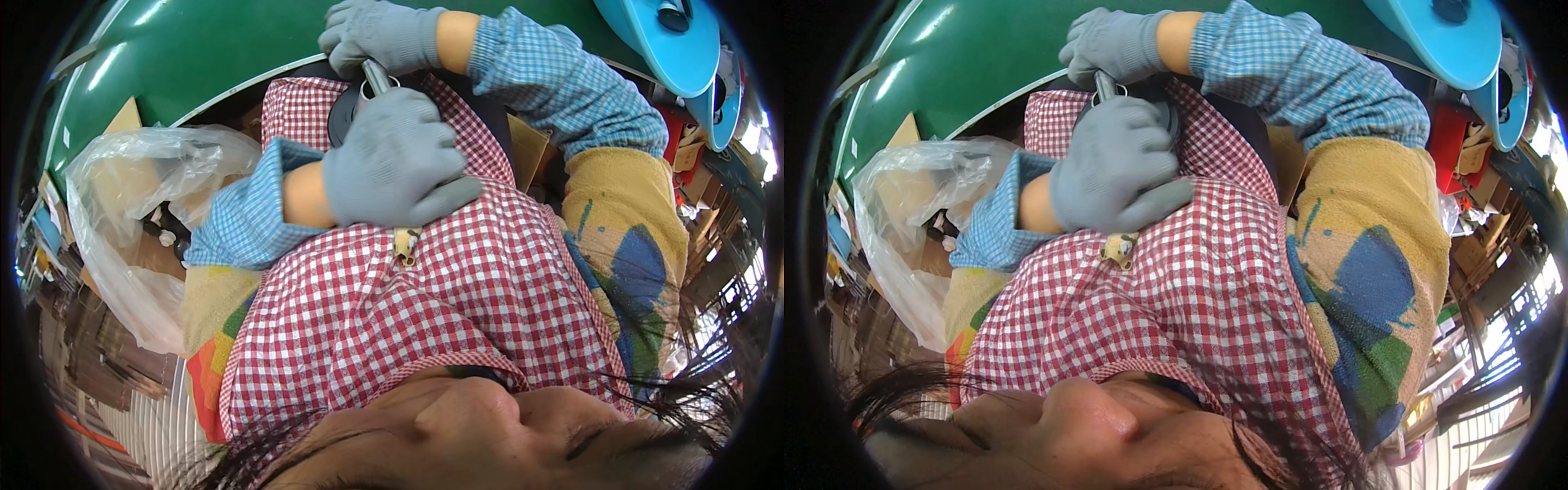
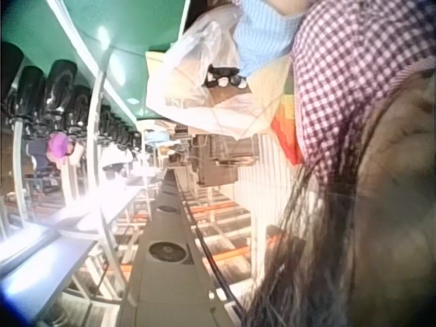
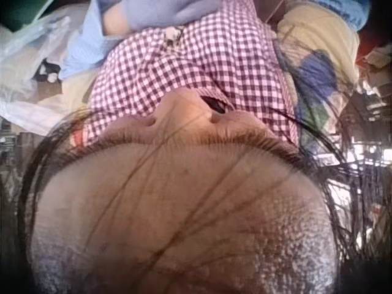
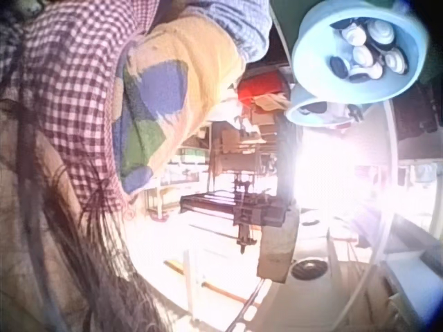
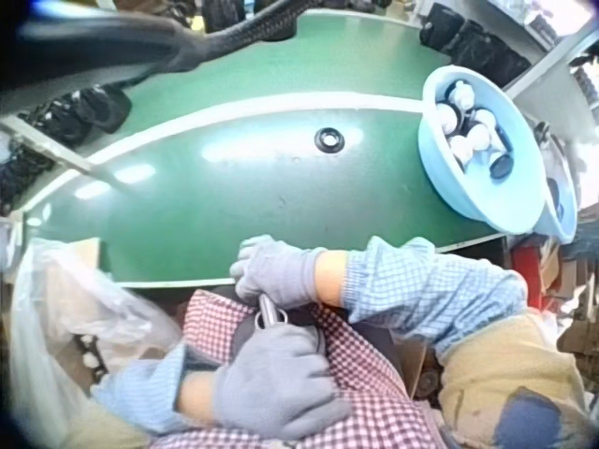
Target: The person assembles small black table lamps by inserting a metal rod into the base, screwing in a light bulb, and attaching a white lampshade. They repeat this process for multiple units, placing finished lamps into a cardboard box.
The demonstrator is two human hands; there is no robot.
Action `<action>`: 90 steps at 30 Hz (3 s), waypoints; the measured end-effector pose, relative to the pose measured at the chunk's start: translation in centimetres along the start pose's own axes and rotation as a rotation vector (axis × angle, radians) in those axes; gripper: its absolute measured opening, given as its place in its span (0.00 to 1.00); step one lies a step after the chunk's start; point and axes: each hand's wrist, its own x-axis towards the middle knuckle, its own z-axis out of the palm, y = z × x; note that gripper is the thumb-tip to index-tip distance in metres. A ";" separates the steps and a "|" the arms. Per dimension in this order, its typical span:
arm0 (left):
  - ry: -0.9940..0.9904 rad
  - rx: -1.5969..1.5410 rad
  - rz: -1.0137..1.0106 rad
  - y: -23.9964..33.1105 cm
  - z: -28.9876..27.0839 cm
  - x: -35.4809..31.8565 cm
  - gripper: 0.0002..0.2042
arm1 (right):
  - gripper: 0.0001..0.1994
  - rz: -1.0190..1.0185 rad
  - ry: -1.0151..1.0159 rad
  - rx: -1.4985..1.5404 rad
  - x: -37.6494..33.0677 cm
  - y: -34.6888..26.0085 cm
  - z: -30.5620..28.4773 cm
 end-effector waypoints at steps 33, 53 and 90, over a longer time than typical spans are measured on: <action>-0.182 0.047 -0.211 -17.7 -3.9 -4.4 0.08 | 0.16 1.026 -0.112 0.479 -0.6 -13.6 -9.5; -0.009 0.025 -0.041 -15.8 -0.9 -3.1 0.10 | 0.22 0.924 -0.154 0.448 -3.2 -15.0 -8.4; -0.007 -1.074 -1.121 0.4 4.4 4.5 0.24 | 0.23 -0.125 0.502 0.159 1.8 1.5 5.5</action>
